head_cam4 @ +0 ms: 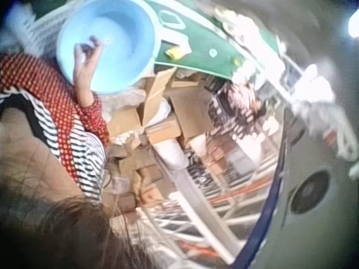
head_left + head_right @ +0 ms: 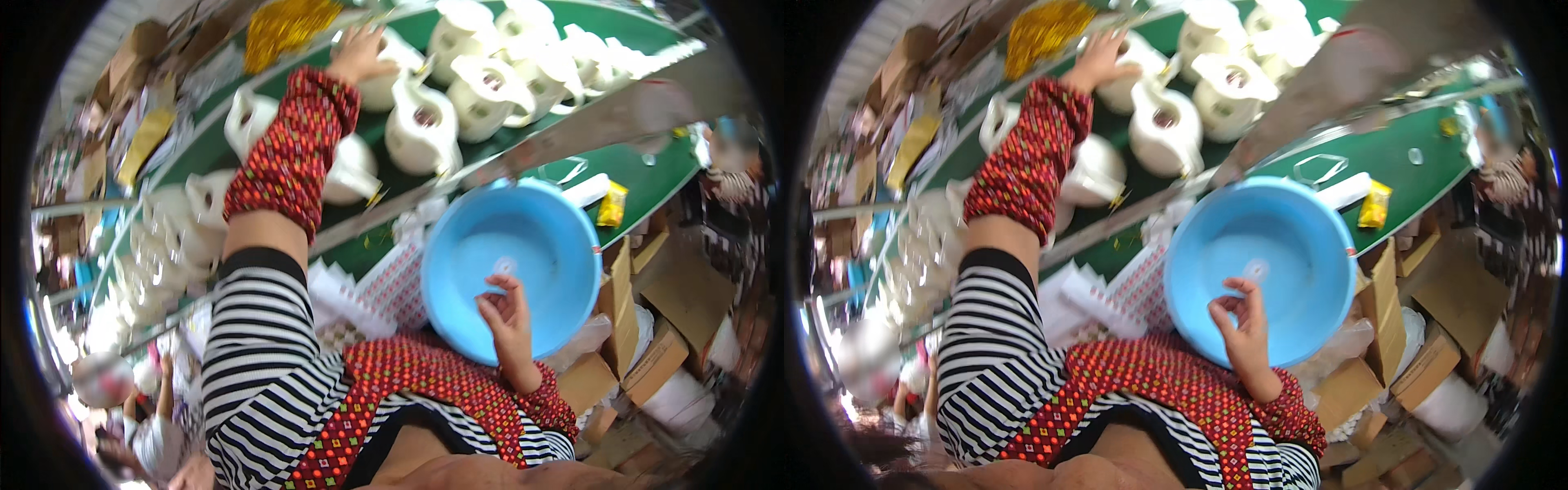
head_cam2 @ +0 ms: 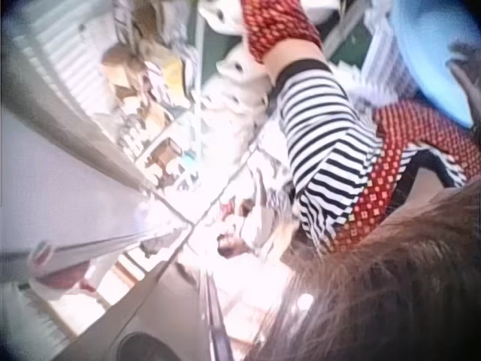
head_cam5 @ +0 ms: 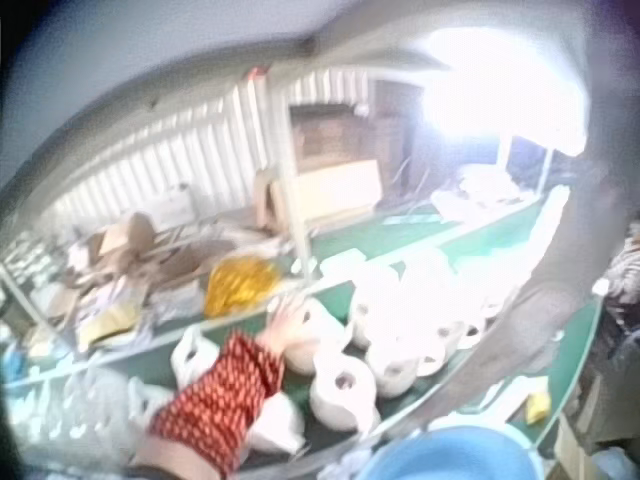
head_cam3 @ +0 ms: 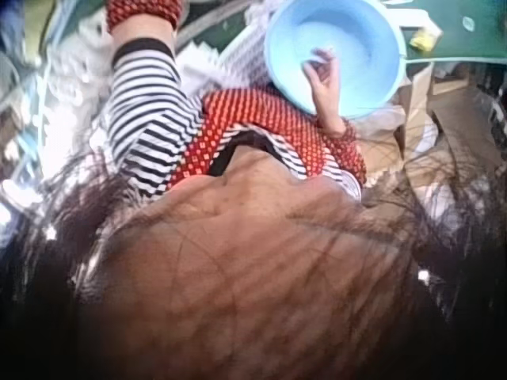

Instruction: The person applies small stickers to white plastic kettles on a green workbench, then places lids on the kettles. The person handles sticker sheets, kettles, and lids, and moves a blue basin to access more lids.

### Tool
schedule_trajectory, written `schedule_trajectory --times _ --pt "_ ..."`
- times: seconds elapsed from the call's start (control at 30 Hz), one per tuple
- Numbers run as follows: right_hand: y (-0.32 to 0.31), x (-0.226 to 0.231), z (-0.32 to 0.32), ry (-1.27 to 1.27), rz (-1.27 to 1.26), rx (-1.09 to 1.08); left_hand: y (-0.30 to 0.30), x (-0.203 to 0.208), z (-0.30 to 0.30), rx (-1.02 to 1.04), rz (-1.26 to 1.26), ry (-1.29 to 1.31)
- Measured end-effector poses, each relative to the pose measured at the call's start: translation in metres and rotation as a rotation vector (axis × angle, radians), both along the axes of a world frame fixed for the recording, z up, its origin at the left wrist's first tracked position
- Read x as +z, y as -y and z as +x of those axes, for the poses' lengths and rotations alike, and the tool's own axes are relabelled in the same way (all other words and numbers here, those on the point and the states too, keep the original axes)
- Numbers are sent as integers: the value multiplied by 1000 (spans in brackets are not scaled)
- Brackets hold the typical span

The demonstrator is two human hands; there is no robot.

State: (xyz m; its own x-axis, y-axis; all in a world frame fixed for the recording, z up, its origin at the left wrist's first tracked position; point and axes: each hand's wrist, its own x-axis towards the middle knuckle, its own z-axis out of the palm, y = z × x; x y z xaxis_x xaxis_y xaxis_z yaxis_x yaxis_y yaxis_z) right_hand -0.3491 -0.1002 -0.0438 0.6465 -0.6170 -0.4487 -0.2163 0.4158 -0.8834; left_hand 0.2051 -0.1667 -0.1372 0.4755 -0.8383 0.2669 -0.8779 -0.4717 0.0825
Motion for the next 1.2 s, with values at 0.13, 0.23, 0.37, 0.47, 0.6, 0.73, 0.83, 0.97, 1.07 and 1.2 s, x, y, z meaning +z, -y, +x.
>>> schedule_trajectory --times 0.13,0.23,0.37,0.47,0.6,0.73,0.83,0.97,1.07,1.2 --pt "-6 1 4 34 -11 14 -60 74 -71 -219 -290 -12" --pt "-13 0 9 27 7 135 -184 110 -184 -397 -504 -320" --pt "-37 3 25 -4 -98 435 -360 23 -293 198 -289 -666" --pt "-63 -6 45 -24 -224 630 -415 -64 -342 785 -246 -846" --pt "-104 -53 77 -119 -345 792 -415 -149 -357 1030 -224 -1154" --pt "-135 -115 90 -184 -698 763 -394 -127 -361 837 -627 -1578" --pt "-150 -112 97 -151 -928 752 -398 -77 -379 770 -1036 -1689" --pt "-177 -55 99 -50 -874 790 -414 -6 -397 736 -1296 -1732" --pt "-186 -28 96 43 -880 792 -434 12 -399 654 -1213 -1629" --pt "-168 17 93 19 -675 941 -453 84 -382 340 -928 -749"
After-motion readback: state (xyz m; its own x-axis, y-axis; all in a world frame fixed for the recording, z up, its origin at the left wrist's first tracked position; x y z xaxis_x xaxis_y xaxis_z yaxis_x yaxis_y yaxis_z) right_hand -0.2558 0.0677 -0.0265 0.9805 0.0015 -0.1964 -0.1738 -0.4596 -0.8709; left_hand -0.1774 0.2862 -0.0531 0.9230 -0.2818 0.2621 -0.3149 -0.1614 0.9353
